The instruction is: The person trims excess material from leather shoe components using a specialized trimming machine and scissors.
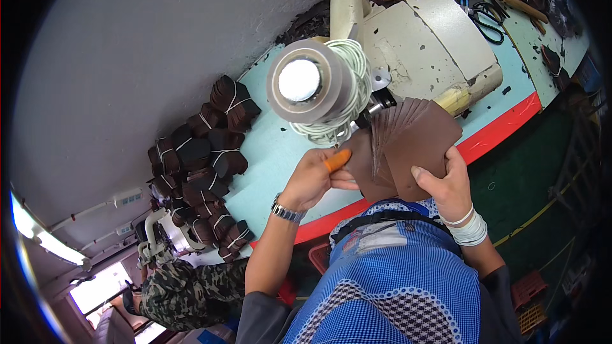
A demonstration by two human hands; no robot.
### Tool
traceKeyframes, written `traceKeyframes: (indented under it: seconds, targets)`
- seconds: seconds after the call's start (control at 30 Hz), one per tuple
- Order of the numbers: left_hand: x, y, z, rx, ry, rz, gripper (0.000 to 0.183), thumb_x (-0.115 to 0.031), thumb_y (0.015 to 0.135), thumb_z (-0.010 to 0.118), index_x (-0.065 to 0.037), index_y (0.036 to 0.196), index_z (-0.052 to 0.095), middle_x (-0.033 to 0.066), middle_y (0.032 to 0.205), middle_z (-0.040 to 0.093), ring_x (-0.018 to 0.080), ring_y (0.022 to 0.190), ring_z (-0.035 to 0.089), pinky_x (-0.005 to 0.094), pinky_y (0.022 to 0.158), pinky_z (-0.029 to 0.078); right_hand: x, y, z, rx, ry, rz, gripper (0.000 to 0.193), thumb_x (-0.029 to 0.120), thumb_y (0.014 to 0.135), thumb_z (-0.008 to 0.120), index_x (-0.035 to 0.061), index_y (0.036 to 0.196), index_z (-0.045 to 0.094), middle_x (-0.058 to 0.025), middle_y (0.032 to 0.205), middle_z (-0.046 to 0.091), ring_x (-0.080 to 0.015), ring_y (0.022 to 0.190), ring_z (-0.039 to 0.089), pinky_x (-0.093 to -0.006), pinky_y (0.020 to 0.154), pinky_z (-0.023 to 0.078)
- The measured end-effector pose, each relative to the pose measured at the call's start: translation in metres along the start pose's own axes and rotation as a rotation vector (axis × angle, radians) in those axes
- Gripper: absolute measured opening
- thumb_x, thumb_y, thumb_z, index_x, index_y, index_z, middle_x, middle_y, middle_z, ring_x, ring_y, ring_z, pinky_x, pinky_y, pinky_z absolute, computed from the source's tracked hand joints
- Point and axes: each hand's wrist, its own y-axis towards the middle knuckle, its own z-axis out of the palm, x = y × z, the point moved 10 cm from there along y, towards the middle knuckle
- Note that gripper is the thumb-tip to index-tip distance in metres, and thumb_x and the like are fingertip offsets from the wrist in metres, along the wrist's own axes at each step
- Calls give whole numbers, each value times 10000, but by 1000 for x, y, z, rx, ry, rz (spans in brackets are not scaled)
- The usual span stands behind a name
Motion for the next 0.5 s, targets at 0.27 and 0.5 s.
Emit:
traceKeyframes:
  seconds: [0.27, 0.5]
  targets:
    - [16, -7, 56, 75, 220, 196, 351, -202, 888, 573, 75, 1094, 512, 153, 988, 605, 216, 899, 617, 308, 799, 506, -9, -23, -13, -32, 129, 54, 476, 38, 718, 641, -66, 1140, 449, -142, 1116, 528, -198, 1033, 526, -315, 898, 408]
    - [1, -43, 95, 159, 818, 548, 683, -139, 682, 788, -6, 1250, 433, 107, 1142, 550, 179, 1076, 510, 301, 938, 389, -32, -57, -33, 241, 68, 90, 849, 155, 660, 764, -6, 1340, 282, -190, 1294, 382, -279, 1266, 320, -366, 1052, 237]
